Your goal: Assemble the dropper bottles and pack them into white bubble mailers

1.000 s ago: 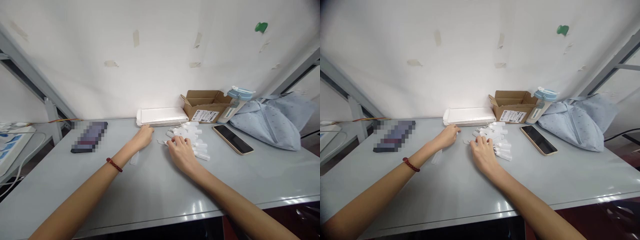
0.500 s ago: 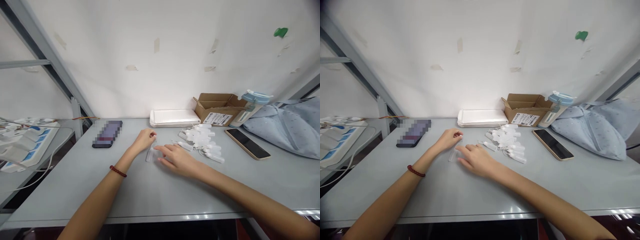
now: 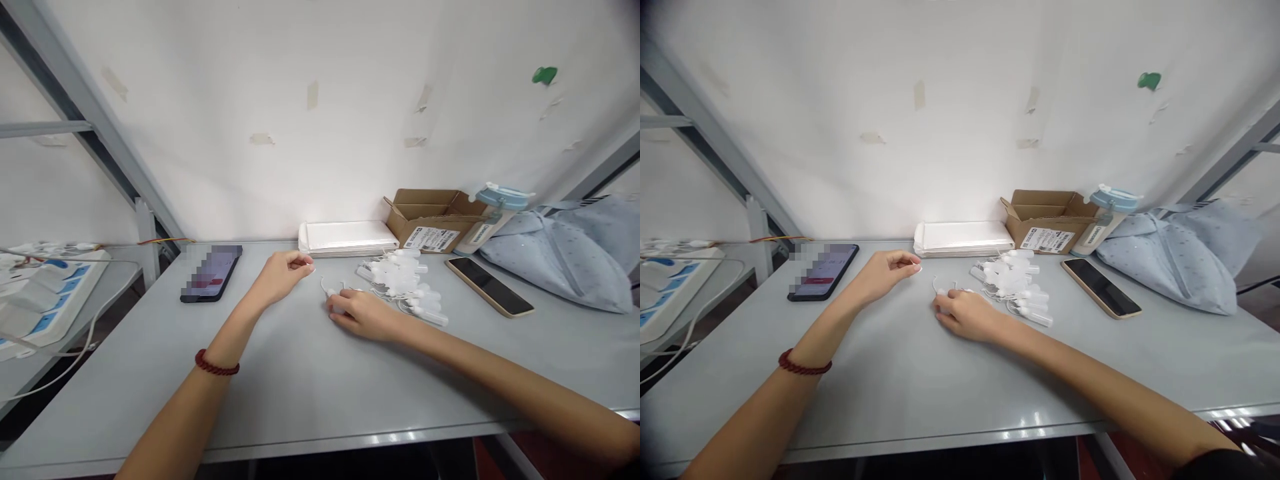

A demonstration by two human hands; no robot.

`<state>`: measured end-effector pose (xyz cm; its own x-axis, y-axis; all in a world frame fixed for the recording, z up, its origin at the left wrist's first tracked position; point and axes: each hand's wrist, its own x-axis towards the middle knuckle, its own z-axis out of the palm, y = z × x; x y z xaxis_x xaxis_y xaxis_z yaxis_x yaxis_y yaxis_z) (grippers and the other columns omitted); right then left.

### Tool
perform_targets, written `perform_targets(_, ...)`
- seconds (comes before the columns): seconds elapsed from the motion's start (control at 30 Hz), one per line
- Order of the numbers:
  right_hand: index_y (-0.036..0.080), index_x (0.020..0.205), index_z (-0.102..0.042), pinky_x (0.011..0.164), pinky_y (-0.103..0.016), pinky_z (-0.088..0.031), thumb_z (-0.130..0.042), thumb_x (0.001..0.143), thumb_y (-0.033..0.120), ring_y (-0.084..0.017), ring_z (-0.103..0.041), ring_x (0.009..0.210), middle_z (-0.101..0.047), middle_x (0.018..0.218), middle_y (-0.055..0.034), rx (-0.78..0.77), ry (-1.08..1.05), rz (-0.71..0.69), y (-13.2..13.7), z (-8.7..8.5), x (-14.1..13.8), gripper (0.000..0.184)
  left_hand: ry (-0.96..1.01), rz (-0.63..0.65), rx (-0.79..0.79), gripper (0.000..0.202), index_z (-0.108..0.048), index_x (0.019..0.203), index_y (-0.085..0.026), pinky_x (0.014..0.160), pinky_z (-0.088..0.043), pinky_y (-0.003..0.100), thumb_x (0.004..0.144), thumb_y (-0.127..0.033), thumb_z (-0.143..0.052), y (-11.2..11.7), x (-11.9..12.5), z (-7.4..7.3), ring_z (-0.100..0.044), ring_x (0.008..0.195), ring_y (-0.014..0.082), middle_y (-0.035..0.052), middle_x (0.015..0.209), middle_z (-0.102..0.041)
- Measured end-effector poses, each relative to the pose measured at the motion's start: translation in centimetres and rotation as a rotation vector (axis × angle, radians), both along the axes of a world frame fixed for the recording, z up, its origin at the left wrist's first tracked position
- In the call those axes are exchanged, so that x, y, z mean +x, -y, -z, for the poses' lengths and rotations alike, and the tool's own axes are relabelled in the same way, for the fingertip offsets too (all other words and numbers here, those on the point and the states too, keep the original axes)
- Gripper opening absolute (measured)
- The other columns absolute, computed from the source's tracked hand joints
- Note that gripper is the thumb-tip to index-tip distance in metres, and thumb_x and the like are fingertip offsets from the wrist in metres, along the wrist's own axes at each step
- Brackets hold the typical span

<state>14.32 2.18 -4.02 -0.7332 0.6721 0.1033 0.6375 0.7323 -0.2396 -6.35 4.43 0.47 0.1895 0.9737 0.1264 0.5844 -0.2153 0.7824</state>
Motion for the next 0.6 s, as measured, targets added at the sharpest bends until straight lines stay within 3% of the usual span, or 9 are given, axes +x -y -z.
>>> perform_targets(0.1, 0.018, 0.101, -0.055, 0.066, -0.026, -0.041, -0.045, 0.089, 0.022, -0.015, -0.054, 0.073, -0.057, 0.086, -0.0055, 0.015, -0.064, 0.009, 0.0, 0.5, 1.3, 0.016, 0.164, 0.012, -0.123, 0.028, -0.065, 0.089, -0.018, 0.078, -0.047, 0.031, 0.074, -0.041, -0.059, 1.0, 1.0, -0.5, -0.063, 0.086, 0.02, 0.0036, 0.089, -0.069)
perform_targets(0.27, 0.019, 0.098, -0.052, 0.068, -0.029, -0.042, -0.043, 0.088, 0.019, -0.017, -0.052, 0.075, -0.056, 0.085, -0.0052, 0.033, -0.239, 0.068, 0.3, 1.6, 2.3, 0.014, 0.229, -0.012, -0.222, 0.029, -0.065, 0.088, -0.018, 0.078, -0.047, 0.033, 0.071, -0.041, -0.062, 1.4, 2.1, 0.2, -0.063, 0.082, 0.0194, 0.0029, 0.084, -0.067)
perform_targets(0.43, 0.02, 0.088, -0.048, 0.064, -0.026, -0.04, -0.041, 0.086, 0.016, -0.013, -0.051, 0.07, -0.056, 0.081, -0.0013, -0.142, -0.523, 0.144, 0.2, 0.9, 2.9, 0.008, 0.282, 0.04, -0.357, 0.03, -0.066, 0.093, -0.018, 0.085, -0.043, 0.034, 0.071, -0.039, -0.065, 1.6, 2.8, 0.6, -0.061, 0.082, 0.0181, 0.0023, 0.083, -0.066)
perform_targets(0.6, 0.021, 0.086, -0.045, 0.066, -0.027, -0.039, -0.044, 0.089, 0.027, -0.014, -0.053, 0.073, -0.059, 0.08, -0.0007, -0.418, -0.793, 0.246, 0.5, 0.4, 3.0, 0.007, 0.513, 0.029, -0.469, 0.032, -0.066, 0.096, -0.016, 0.09, -0.041, 0.035, 0.07, -0.035, -0.07, 1.6, 3.8, 2.0, -0.06, 0.086, 0.0173, 0.0043, 0.087, -0.067)
